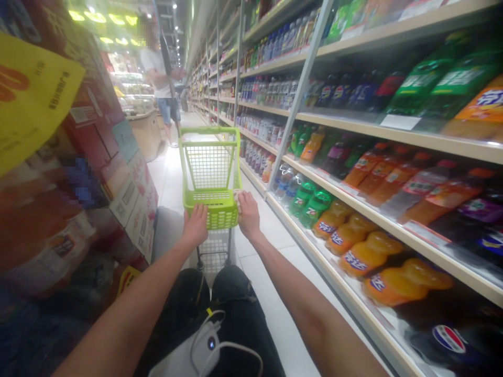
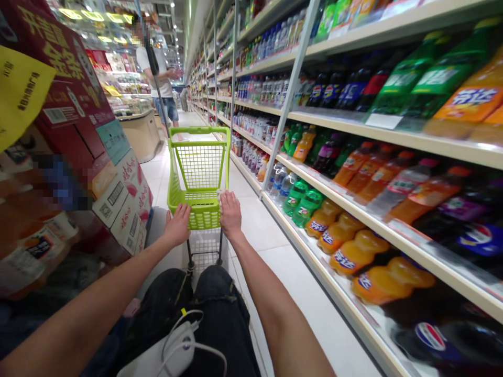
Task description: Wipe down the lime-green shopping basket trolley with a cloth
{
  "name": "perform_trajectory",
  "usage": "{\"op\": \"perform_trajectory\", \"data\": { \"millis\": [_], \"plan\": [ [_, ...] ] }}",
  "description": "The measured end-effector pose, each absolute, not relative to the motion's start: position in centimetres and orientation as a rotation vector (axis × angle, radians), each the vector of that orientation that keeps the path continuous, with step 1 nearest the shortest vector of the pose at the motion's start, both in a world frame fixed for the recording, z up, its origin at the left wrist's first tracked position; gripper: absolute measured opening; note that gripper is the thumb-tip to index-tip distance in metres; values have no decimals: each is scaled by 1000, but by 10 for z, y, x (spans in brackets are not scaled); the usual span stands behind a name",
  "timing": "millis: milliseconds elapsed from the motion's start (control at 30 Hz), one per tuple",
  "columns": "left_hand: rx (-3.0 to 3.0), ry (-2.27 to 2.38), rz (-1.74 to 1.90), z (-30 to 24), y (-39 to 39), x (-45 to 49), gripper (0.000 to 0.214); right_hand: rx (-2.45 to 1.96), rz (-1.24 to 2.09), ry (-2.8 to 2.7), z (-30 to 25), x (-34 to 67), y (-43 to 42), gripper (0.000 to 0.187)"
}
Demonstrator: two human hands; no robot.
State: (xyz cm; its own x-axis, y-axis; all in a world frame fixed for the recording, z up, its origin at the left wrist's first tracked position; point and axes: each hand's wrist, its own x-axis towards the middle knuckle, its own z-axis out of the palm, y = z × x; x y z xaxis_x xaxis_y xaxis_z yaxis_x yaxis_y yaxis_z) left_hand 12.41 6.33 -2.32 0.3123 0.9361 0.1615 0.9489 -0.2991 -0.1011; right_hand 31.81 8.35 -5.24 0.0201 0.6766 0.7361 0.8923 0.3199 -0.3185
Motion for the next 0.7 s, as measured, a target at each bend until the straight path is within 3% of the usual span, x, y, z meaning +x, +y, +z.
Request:
{"op": "perform_trajectory", "data": {
  "millis": [300, 533, 700],
  "plan": [
    [-2429, -1765, -126, -21, 35, 115, 67, -1351, -232, -2162, -52, 259, 67, 38],
    [-2318, -1875, -194, -26, 27, 90, 67, -1613, -269, -1944, -49, 300, 46, 37],
    [-2330, -1869, -180, -25, 19, 86, 66, -1471, -229, -1992, -56, 253, 41, 39]
  ]
}}
